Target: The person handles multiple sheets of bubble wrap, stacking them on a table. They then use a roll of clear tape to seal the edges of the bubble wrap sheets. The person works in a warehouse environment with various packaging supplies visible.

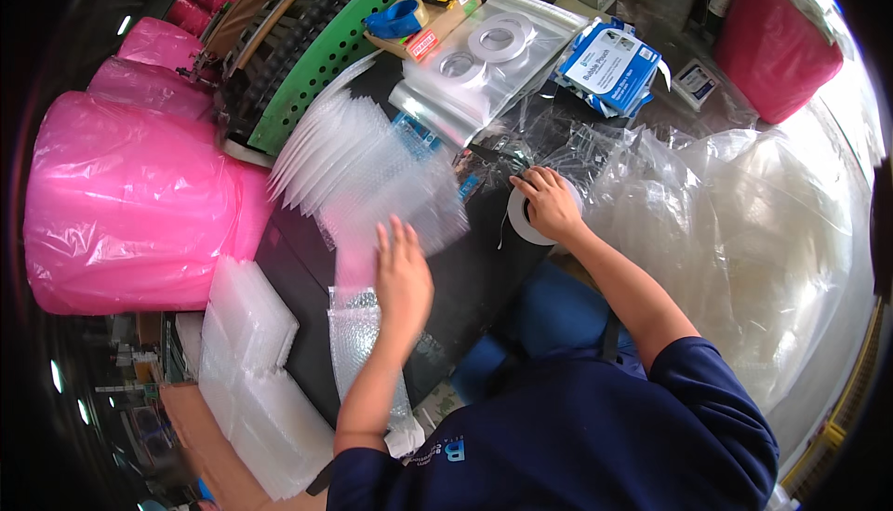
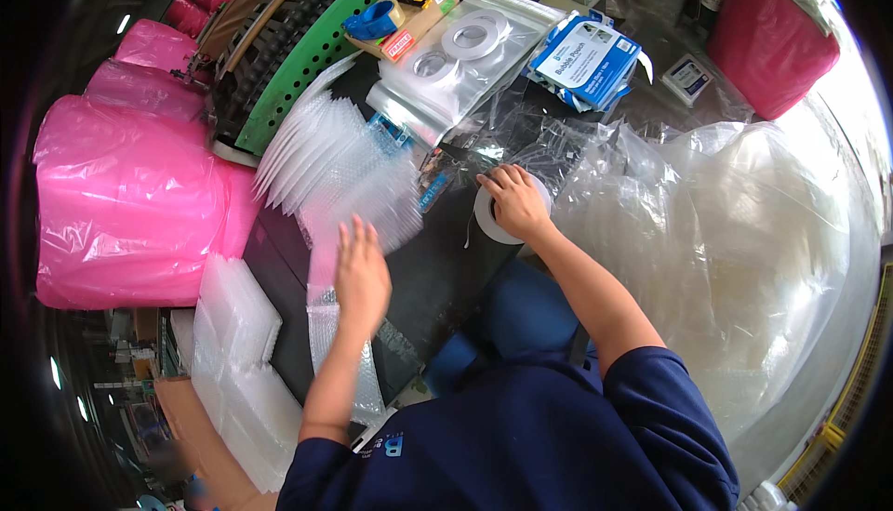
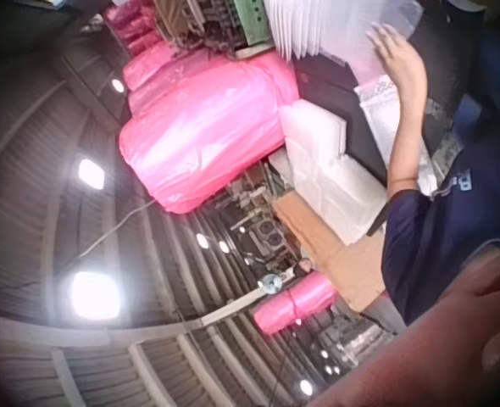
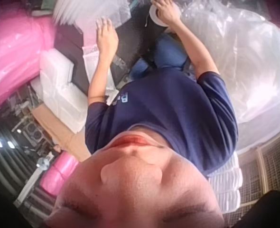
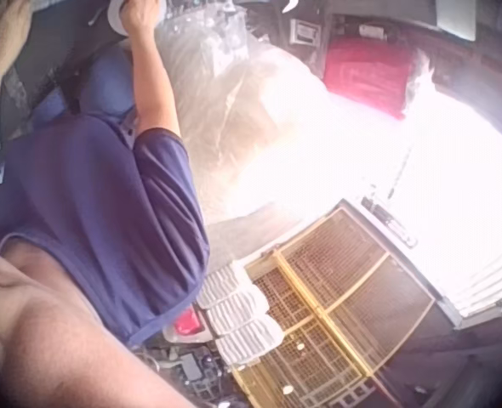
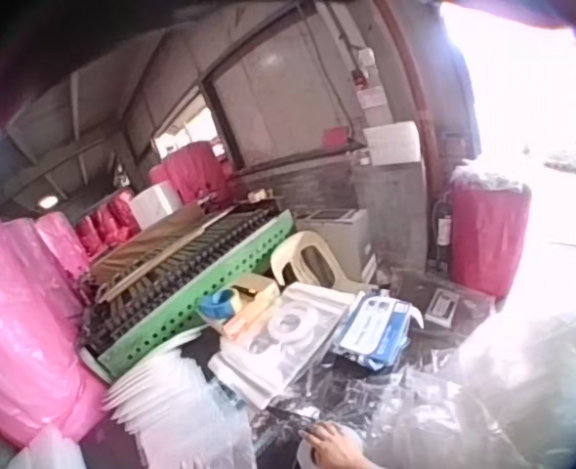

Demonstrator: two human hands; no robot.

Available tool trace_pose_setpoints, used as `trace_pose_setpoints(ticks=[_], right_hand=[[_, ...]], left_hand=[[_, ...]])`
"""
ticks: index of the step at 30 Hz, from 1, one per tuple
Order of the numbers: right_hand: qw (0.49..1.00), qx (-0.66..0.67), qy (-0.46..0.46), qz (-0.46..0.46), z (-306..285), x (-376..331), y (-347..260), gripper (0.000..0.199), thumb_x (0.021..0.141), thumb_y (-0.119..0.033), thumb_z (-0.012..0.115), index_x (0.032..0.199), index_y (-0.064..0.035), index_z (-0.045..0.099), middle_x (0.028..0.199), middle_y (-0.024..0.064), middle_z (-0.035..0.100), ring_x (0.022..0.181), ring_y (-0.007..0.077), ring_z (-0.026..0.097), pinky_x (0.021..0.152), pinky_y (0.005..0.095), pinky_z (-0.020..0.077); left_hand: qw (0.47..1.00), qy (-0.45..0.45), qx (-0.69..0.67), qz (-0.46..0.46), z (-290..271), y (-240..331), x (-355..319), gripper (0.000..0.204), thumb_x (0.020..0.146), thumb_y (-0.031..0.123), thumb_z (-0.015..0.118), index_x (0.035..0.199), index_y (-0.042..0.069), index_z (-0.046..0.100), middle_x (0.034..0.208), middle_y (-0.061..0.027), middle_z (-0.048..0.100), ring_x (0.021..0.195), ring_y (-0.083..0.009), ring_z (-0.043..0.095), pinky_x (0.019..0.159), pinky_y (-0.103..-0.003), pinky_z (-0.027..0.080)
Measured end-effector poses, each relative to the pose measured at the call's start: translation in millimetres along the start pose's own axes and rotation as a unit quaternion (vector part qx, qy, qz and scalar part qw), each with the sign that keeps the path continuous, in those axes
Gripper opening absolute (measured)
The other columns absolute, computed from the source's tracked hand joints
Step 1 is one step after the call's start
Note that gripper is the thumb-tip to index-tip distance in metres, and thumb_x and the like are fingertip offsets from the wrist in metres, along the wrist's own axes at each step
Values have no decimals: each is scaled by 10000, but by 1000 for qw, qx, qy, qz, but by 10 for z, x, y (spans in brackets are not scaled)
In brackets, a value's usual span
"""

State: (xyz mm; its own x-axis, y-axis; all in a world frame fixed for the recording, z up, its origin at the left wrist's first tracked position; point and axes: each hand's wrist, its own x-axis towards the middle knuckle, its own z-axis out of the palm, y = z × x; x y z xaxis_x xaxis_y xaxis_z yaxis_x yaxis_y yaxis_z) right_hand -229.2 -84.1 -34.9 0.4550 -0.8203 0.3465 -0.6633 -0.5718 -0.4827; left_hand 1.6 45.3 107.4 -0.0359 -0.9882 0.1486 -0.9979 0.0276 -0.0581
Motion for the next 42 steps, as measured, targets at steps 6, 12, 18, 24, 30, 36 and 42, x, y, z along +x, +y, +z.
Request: trace_pose_setpoints(ticks=[6, 12, 18, 24, 30, 36, 42], right_hand=[[995, -22, -95, 35, -296, 146, -109, 468, 688, 17, 515, 1081, -189, 662, 1061, 79, 546, 1039, 291, 515, 916, 417, 412], [998, 48, -36, 34, -1082, -265, -563, 460, 667, 45, 551, 1012, -228, 683, 896, 36, 523, 890, 251, 520, 749, 391, 434], [996, 67, -8, 63, -1127, -649, -925, 464, 646, 41, 573, 1032, -193, 679, 876, 59, 537, 851, 264, 535, 757, 379, 438], [993, 60, -101, 18, -1231, -819, -1117, 397, 752, -93, 642, 1134, -203, 630, 754, 64, 572, 675, 267, 602, 626, 383, 486], [971, -10, -229, 71, -1233, -1021, -1546, 338, 850, -146, 558, 1177, -60, 575, 758, 126, 579, 598, 281, 605, 514, 395, 477], [964, -115, -238, 20, -1188, -1000, -1565, 293, 853, -81, 503, 1117, 14, 587, 696, 85, 601, 574, 219, 632, 464, 311, 447], [912, -261, -311, 61, -843, -913, -1357, 215, 937, -154, 470, 1030, -72, 647, 670, 29, 617, 549, 176, 629, 430, 293, 428]], left_hand=[[953, -293, -51, -56, 844, 467, -1161, 445, 896, 257, 512, 1200, -66, 543, 1332, -264, 450, 1223, -457, 435, 853, -438, 522], [739, -162, -593, -276, 465, 499, -503, 349, 913, 333, 578, 983, -7, 618, 964, -90, 639, 829, -214, 633, 764, -299, 524], [436, -266, -798, -320, 1049, 425, -449, 189, 921, 229, 589, 1014, 65, 584, 876, -14, 601, 787, -96, 606, 731, -227, 521], [534, -168, -784, -270, 957, 164, -387, 115, 917, 178, 592, 928, 65, 571, 870, 3, 606, 773, -84, 591, 692, -219, 494], [888, 53, -456, -34, 1170, 75, 32, 107, 921, 95, 531, 867, 6, 506, 803, -110, 578, 700, -180, 598, 629, -293, 501], [760, 75, -606, -222, 1671, 69, 248, 100, 939, 58, 500, 853, 9, 484, 775, -48, 534, 693, -106, 590, 613, -248, 564], [904, 121, -402, -86, 1488, -16, 443, 75, 843, 33, 598, 829, 1, 532, 794, -144, 573, 639, -272, 591, 601, -379, 472]])
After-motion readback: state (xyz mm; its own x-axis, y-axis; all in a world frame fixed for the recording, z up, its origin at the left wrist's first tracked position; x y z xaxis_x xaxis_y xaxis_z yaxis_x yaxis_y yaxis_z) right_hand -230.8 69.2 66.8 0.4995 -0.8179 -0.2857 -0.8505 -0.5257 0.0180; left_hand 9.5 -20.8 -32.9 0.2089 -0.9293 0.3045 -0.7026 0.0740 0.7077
